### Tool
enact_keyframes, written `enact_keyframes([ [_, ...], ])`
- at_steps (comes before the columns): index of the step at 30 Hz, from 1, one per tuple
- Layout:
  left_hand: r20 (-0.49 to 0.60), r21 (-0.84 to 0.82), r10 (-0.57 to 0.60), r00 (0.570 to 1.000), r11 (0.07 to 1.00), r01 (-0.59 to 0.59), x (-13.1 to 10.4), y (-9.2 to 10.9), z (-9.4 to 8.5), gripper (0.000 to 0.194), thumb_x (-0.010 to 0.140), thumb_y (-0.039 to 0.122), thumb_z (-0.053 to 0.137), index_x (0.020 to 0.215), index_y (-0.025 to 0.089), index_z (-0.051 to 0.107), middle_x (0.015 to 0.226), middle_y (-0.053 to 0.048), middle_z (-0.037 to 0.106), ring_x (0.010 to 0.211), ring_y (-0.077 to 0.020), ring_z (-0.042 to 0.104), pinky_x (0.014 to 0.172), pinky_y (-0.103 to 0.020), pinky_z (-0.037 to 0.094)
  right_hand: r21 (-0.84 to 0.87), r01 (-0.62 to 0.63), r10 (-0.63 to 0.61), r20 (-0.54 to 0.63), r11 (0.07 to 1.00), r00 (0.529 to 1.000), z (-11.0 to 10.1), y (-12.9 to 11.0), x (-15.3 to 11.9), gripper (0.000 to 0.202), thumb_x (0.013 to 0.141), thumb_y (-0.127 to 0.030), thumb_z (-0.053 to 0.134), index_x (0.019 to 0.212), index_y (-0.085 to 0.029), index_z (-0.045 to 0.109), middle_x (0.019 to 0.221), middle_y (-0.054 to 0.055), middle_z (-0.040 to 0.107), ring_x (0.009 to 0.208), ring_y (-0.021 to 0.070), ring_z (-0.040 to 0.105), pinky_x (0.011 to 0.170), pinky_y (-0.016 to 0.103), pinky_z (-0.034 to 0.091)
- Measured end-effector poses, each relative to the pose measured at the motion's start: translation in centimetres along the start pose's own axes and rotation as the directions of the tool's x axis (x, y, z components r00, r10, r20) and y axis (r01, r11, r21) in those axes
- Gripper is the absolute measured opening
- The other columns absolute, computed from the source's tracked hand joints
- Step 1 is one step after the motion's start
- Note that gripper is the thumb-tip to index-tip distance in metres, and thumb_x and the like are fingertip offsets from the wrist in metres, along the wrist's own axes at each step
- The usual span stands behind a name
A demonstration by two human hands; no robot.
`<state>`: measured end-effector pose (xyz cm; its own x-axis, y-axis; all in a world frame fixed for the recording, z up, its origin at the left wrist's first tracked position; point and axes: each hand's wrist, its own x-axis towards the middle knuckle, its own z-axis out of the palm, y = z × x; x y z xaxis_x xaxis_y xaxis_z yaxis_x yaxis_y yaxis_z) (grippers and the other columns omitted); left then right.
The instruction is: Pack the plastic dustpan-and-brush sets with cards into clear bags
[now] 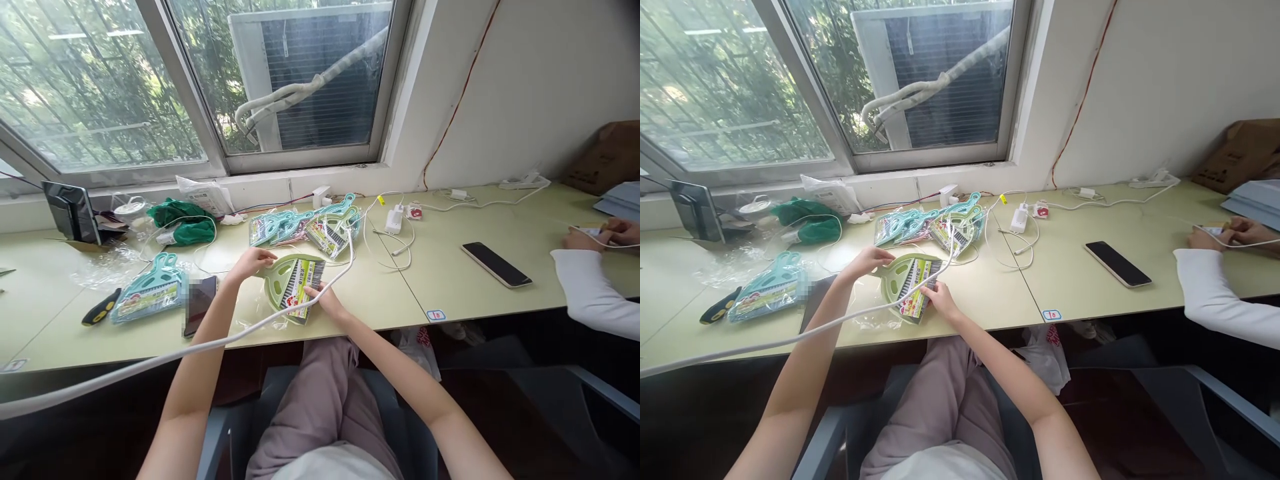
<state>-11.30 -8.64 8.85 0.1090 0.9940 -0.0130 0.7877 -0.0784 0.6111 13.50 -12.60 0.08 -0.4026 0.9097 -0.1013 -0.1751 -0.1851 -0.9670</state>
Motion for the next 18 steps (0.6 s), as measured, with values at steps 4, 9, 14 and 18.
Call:
enact_keyframes([
  [4, -0.055, -0.066, 0.004, 0.998, 0.998, -0.008, 2.4, -0.9, 1.4, 0.03, 0.071, 0.032, 0.06, 0.091, 0.017, 0.077, 0.081, -0.006, 0.074, 0.073, -0.022, 0.066, 0.067, -0.029, 0.049, 0.007, 0.044, -0.043, -0.024, 0.999, 0.999, 0.3, 0.4, 0.3, 0.031, 0.072, -0.038, 0.069, 0.095, -0.016, 0.068, 0.091, 0.007, 0.073, 0.079, 0.0218, 0.067, 0.062, 0.031, 0.055],
  [9, -0.231, -0.102, 0.095, 0.968, 0.987, -0.121, 5.3, 0.3, 3.7, 0.025, 0.074, 0.032, 0.062, 0.087, 0.017, 0.077, 0.085, -0.008, 0.074, 0.082, -0.0237, 0.067, 0.08, -0.034, 0.049, -0.03, 0.024, -0.027, -0.102, 0.999, 0.994, 0.4, 0.1, 1.0, 0.028, 0.07, -0.038, 0.069, 0.086, -0.015, 0.067, 0.084, 0.007, 0.072, 0.068, 0.02, 0.065, 0.053, 0.029, 0.052],
  [14, -0.204, -0.23, 0.193, 0.96, 0.944, -0.239, 6.6, 3.8, 5.8, 0.016, 0.072, 0.028, 0.067, 0.079, 0.017, 0.076, 0.082, -0.009, 0.073, 0.082, -0.0272, 0.067, 0.088, -0.042, 0.048, -0.03, -0.016, 0.014, -0.066, 0.999, 0.998, 0.7, -0.2, 1.6, 0.022, 0.065, -0.034, 0.072, 0.077, -0.016, 0.066, 0.072, 0.004, 0.069, 0.062, 0.0195, 0.063, 0.051, 0.029, 0.051],
  [18, -0.373, -0.196, 0.253, 0.893, 0.919, -0.342, 4.9, 7.1, 6.6, 0.024, 0.076, 0.024, 0.067, 0.099, 0.019, 0.072, 0.105, -0.011, 0.069, 0.113, -0.0337, 0.057, 0.106, -0.051, 0.032, 0.076, 0.033, -0.016, -0.212, 0.997, 0.977, 1.0, 0.1, 1.9, 0.026, 0.068, -0.04, 0.069, 0.081, -0.017, 0.064, 0.077, 0.004, 0.07, 0.07, 0.0206, 0.065, 0.057, 0.03, 0.053],
])
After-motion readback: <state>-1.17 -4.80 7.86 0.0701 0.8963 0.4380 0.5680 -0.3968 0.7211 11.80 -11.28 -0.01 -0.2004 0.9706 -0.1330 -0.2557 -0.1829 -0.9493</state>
